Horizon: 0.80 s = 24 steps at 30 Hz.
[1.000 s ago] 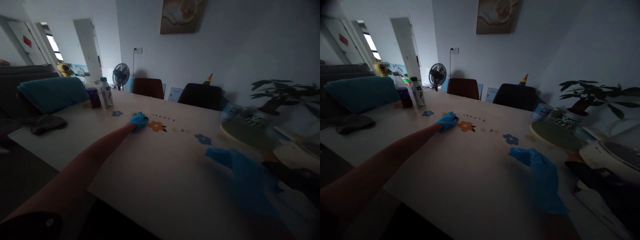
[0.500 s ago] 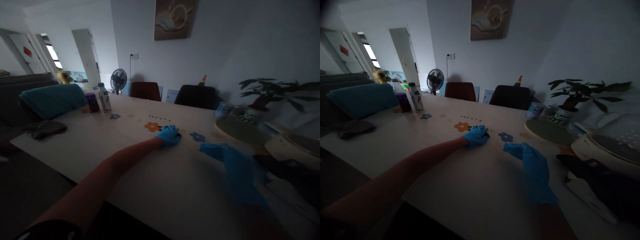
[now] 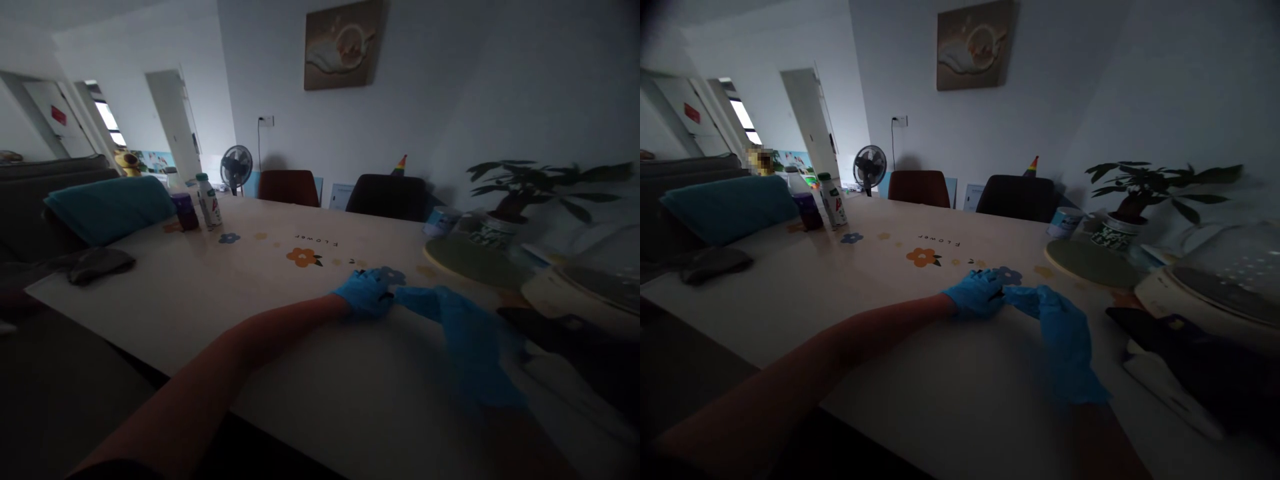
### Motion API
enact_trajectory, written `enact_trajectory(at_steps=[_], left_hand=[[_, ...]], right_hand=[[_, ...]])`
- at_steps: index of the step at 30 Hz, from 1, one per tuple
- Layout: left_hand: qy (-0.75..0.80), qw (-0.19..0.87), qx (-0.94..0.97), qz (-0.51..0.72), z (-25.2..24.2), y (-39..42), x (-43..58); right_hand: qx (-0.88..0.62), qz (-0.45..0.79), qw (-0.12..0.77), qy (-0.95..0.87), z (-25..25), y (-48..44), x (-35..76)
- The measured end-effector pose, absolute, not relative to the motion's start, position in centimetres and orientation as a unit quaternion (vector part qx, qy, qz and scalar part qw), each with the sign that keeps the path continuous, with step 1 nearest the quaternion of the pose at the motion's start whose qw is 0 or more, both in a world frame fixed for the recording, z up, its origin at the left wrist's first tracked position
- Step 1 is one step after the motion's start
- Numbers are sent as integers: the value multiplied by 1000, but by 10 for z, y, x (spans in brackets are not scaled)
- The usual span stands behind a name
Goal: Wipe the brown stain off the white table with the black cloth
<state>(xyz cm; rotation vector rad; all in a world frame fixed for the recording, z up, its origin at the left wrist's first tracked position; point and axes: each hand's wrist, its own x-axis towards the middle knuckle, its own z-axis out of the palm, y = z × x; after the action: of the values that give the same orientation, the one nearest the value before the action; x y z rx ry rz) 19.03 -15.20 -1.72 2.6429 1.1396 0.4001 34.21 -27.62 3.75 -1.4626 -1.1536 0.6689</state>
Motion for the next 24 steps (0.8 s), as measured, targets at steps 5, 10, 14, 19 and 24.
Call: enact_trajectory(at_steps=[5,10,14,19,24], left_hand=[[391,101,909,103,-13,-156,163],[445,76,887,99,-15,-149,110],[512,74,851,90,-12,-138,55],[630,73,770,75,-2,-122,-9],[702,65,705,78,7,-108,-61]], right_hand=[[-608,271,558,-496,41,-286,339],[-607,311,563,-466,38,-280,340],[-615,331,562,-443,30,-270,346],[-610,341,568,-436,18,-262,356],[-613,347,572,-422,14,-261,358]])
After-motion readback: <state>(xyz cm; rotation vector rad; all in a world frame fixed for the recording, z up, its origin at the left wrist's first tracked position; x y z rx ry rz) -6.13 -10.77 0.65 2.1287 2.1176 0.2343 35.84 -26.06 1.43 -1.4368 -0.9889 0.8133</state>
